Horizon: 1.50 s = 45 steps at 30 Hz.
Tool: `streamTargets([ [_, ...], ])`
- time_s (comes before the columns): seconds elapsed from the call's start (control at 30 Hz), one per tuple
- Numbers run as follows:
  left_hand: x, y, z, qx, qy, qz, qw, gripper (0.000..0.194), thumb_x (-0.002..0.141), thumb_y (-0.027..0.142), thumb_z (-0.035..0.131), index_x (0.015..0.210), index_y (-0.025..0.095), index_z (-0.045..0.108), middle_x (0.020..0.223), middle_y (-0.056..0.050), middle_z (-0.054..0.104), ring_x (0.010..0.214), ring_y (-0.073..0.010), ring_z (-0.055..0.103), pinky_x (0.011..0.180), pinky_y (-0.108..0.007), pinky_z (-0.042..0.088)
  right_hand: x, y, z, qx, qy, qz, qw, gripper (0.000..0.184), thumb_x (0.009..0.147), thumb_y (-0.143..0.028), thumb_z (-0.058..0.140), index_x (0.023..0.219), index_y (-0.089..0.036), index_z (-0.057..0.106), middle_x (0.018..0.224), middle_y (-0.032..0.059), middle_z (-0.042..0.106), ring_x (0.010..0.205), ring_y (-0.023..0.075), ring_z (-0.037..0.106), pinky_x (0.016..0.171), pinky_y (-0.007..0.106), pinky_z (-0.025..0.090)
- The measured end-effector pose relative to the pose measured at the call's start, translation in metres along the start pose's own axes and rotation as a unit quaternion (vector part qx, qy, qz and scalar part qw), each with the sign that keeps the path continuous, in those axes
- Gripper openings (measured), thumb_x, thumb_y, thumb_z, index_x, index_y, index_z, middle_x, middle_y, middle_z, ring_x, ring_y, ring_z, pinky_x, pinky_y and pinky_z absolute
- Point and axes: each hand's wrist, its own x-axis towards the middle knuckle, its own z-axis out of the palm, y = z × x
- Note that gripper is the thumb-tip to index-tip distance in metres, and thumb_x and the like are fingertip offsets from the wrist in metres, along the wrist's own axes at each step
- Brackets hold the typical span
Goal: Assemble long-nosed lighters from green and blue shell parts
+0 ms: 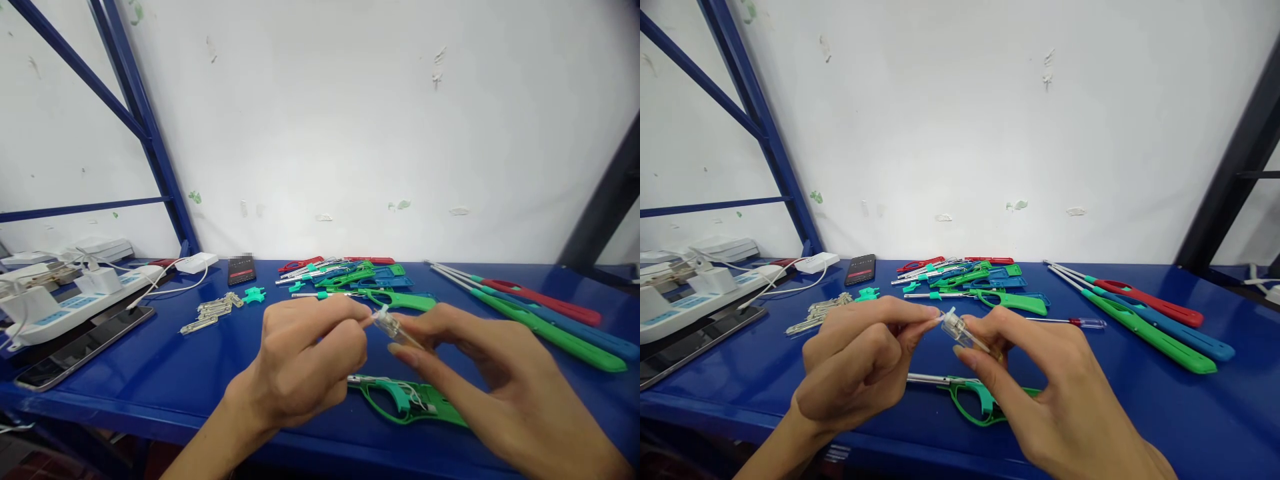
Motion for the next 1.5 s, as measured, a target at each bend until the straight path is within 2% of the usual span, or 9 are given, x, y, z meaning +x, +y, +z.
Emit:
streamTargets([
  [0.2, 0.0, -0.003, 0.005, 0.045, 0.01, 0.053, 0.997, 0.035, 0.106, 0.0, 0.06, 0.08, 0.022, 0.052, 0.081, 0.003, 0.075, 0.06, -0.0081, 0.064, 0.057, -0.025, 0.049, 0.0, 0.001, -0.003, -0.019, 0.003, -0.019, 1.0, 0.025, 0.116, -0.04, 0.07, 0.094, -0.028, 0.071, 0.092, -0.0016, 0.084, 0.078, 0.0171, 0.081, 0.068, 0.026, 0.063],
  [0.33, 0.001, -0.003, 0.006, 0.047, 0.012, 0.063, 0.997, 0.037, 0.104, -0.003, 0.058, 0.079, 0.023, 0.048, 0.076, 0.004, 0.069, 0.058, -0.0079, 0.06, 0.057, -0.025, 0.047, -0.002, 0.002, -0.003, -0.04, 0.011, -0.044, 0.998, 0.009, 0.117, -0.037, 0.069, 0.116, -0.032, 0.076, 0.096, -0.0044, 0.087, 0.082, 0.0162, 0.085, 0.066, 0.024, 0.062],
  [0.53, 0.001, -0.003, 0.007, 0.047, 0.006, 0.072, 0.996, 0.037, 0.102, -0.004, 0.054, 0.079, 0.023, 0.045, 0.073, 0.004, 0.063, 0.055, -0.0081, 0.054, 0.056, -0.026, 0.042, -0.001, 0.001, -0.002, -0.052, 0.013, -0.074, 0.996, 0.016, 0.119, -0.036, 0.067, 0.134, -0.036, 0.072, 0.107, -0.0053, 0.092, 0.086, 0.0169, 0.089, 0.062, 0.023, 0.062],
  [0.83, 0.006, 0.0, 0.003, 0.064, -0.046, 0.056, 0.995, 0.038, 0.096, -0.006, 0.053, 0.073, 0.023, 0.043, 0.069, 0.004, 0.062, 0.054, -0.0088, 0.053, 0.055, -0.027, 0.038, -0.002, 0.003, -0.003, -0.069, 0.014, -0.089, 0.994, 0.012, 0.117, -0.033, 0.068, 0.122, -0.033, 0.078, 0.107, 0.0008, 0.093, 0.084, 0.022, 0.089, 0.06, 0.026, 0.062],
  [1.0, 0.008, -0.002, -0.002, 0.062, -0.059, 0.051, 0.995, 0.037, 0.099, -0.005, 0.054, 0.075, 0.022, 0.046, 0.072, 0.004, 0.069, 0.055, -0.0083, 0.057, 0.057, -0.025, 0.042, -0.002, -0.001, -0.002, -0.031, -0.014, -0.034, 0.999, 0.012, 0.115, -0.035, 0.07, 0.115, -0.032, 0.082, 0.099, -0.0003, 0.091, 0.08, 0.0213, 0.086, 0.059, 0.029, 0.06],
  [1.13, 0.01, -0.003, -0.009, 0.038, -0.08, 0.018, 0.996, 0.035, 0.102, -0.004, 0.06, 0.082, 0.023, 0.05, 0.091, 0.003, 0.083, 0.064, -0.0077, 0.067, 0.06, -0.022, 0.048, 0.004, -0.008, -0.002, 0.031, -0.024, 0.031, 0.999, 0.023, 0.115, -0.045, 0.069, 0.105, -0.029, 0.082, 0.086, -0.0007, 0.084, 0.073, 0.0197, 0.079, 0.065, 0.031, 0.063],
  [1.3, 0.012, -0.008, -0.014, -0.01, -0.073, -0.094, 0.993, 0.032, 0.102, -0.006, 0.065, 0.092, 0.023, 0.06, 0.095, 0.005, 0.085, 0.076, -0.0088, 0.079, 0.062, -0.019, 0.055, 0.002, 0.003, -0.022, -0.018, 0.053, 0.057, 0.997, 0.021, 0.111, -0.052, 0.073, 0.115, -0.035, 0.085, 0.096, -0.0028, 0.088, 0.073, 0.0201, 0.082, 0.067, 0.03, 0.067],
  [1.4, 0.009, -0.012, -0.011, 0.008, -0.135, -0.129, 0.982, 0.024, 0.106, 0.0, 0.066, 0.111, 0.022, 0.071, 0.101, 0.002, 0.086, 0.084, -0.0136, 0.082, 0.065, -0.023, 0.057, -0.014, 0.022, -0.045, -0.083, 0.048, 0.083, 0.992, 0.025, 0.11, -0.057, 0.071, 0.114, -0.039, 0.087, 0.105, -0.0023, 0.091, 0.08, 0.0253, 0.087, 0.064, 0.033, 0.069],
  [1.5, 0.004, -0.014, -0.003, -0.011, -0.273, -0.117, 0.955, 0.018, 0.111, 0.007, 0.068, 0.119, 0.021, 0.075, 0.107, -0.001, 0.086, 0.092, -0.019, 0.082, 0.076, -0.03, 0.061, -0.037, 0.038, -0.062, -0.137, 0.019, 0.074, 0.988, 0.032, 0.111, -0.06, 0.067, 0.114, -0.039, 0.09, 0.111, 0.0009, 0.093, 0.098, 0.0342, 0.09, 0.083, 0.044, 0.076],
])
